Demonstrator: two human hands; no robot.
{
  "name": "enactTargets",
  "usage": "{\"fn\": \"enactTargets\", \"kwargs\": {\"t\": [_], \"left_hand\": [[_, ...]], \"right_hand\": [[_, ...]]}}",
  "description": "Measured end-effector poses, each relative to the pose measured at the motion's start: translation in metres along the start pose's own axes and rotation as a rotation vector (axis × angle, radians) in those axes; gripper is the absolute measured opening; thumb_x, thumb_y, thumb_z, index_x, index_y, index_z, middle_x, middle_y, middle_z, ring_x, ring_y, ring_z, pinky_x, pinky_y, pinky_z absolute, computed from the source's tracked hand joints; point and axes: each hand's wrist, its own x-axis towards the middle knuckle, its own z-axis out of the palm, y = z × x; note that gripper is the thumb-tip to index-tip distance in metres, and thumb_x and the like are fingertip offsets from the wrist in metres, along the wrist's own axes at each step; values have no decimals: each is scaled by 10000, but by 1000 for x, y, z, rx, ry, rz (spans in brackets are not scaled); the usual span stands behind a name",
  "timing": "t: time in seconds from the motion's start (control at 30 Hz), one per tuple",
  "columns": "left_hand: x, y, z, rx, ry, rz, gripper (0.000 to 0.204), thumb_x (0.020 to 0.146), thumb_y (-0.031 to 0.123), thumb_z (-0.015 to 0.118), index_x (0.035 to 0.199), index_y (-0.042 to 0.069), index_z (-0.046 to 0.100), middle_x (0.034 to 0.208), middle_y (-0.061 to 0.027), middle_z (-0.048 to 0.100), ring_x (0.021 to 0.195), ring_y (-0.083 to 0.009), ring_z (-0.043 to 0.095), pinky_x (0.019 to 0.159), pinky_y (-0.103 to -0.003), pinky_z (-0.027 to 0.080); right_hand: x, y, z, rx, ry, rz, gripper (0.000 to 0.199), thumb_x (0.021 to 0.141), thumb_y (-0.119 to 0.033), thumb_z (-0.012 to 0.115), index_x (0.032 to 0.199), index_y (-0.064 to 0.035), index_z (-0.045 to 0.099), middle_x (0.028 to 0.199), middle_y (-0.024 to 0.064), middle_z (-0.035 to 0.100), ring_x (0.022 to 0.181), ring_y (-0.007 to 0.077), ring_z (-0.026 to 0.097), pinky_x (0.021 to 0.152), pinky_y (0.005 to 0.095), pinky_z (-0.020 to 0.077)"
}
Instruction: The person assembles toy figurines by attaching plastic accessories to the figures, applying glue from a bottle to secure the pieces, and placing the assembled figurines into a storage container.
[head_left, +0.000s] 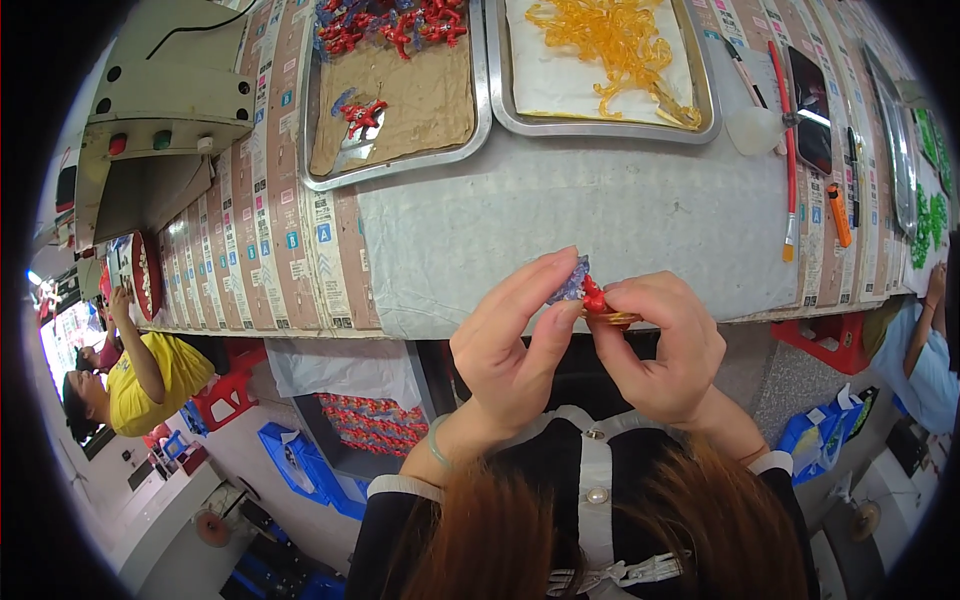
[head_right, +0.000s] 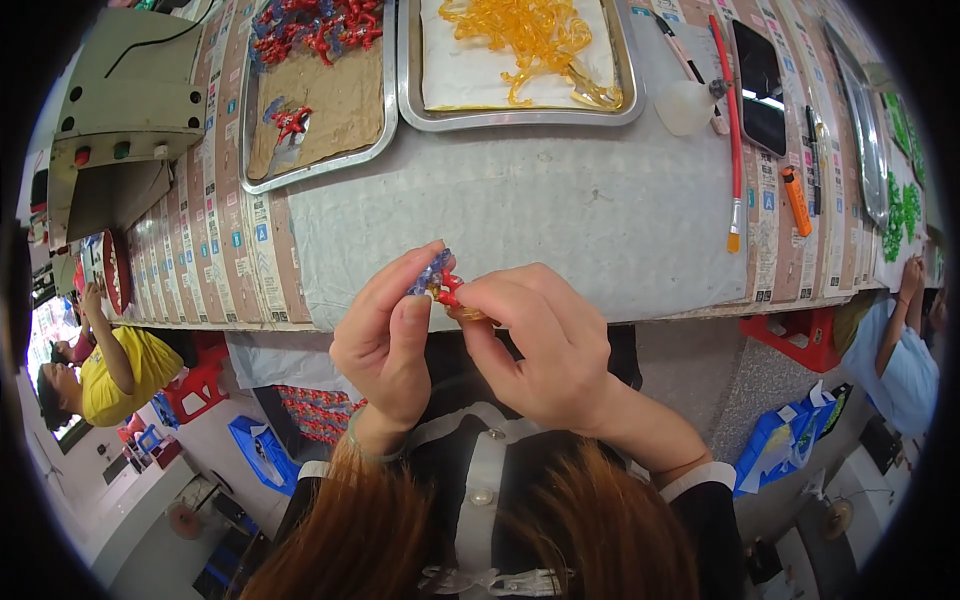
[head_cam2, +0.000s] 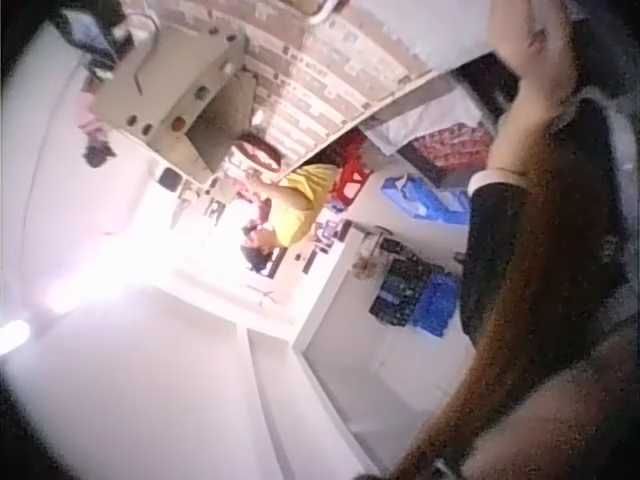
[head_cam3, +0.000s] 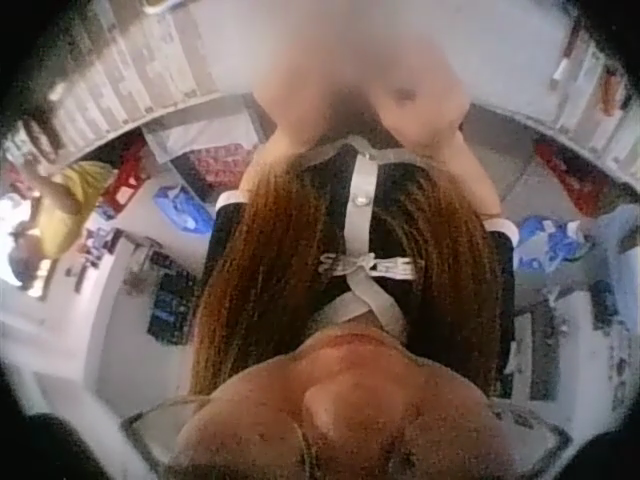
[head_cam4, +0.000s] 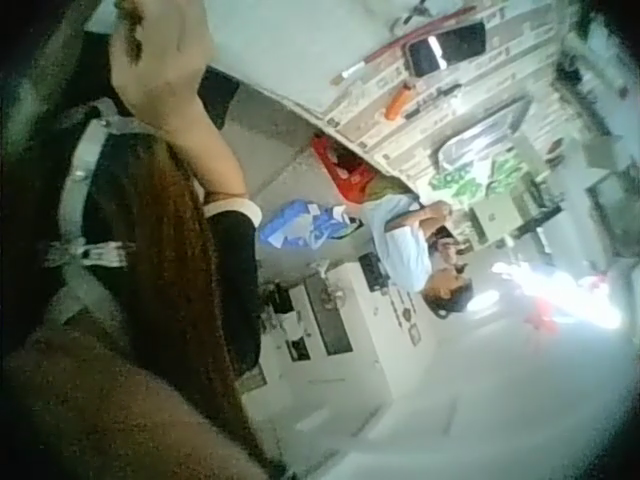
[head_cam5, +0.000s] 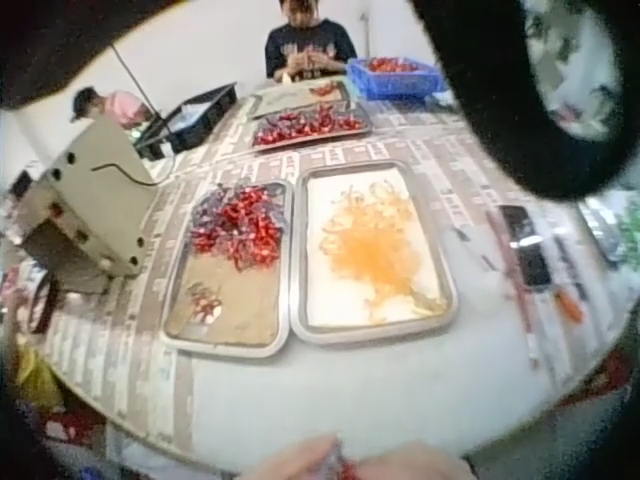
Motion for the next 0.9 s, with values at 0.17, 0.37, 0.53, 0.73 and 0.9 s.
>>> {"fn": "enactTargets", "kwargs": {"t": [0.17, 0.37, 0.53, 0.73, 0.9], "left_hand": [[5, 0, -2, 28, 11, 7, 223, 720, 9, 595, 939, -30, 582, 922, -152, 596, 840, -238, 581, 737, -280, 453], [12, 5, -10, 48, -94, 10, 193, 698, 12, 622, 886, -23, 599, 824, -135, 604, 737, -211, 590, 648, -264, 466], [11, 7, -12, 81, -89, 64, 174, 700, 18, 627, 867, -29, 602, 771, -124, 601, 653, -185, 588, 550, -236, 461], [10, 9, -12, 51, -64, 46, 166, 698, 16, 630, 855, -29, 603, 751, -120, 601, 639, -178, 584, 543, -234, 458], [11, 7, -16, 16, -79, 12, 144, 724, 20, 602, 861, -27, 604, 797, -132, 598, 701, -190, 582, 601, -250, 457]], "right_hand": [[-1, -3, -6, 89, -60, 178, 254, 627, 91, 607, 859, 11, 543, 754, 77, 571, 636, 139, 553, 546, 223, 444], [6, -5, -20, 614, -131, 720, 309, 684, 68, 594, 974, 36, 492, 850, 51, 556, 764, 78, 530, 677, 213, 439], [5, -3, -23, 778, -174, 798, 349, 695, 55, 603, 1013, 51, 459, 908, 77, 539, 810, 105, 538, 725, 223, 445], [3, -4, -21, 814, -168, 799, 355, 689, 52, 609, 1012, 51, 459, 909, 80, 539, 813, 108, 540, 726, 223, 448], [3, -4, -18, 856, -130, 855, 339, 696, 45, 599, 1006, 39, 462, 898, 81, 545, 792, 108, 542, 712, 226, 451]]}}
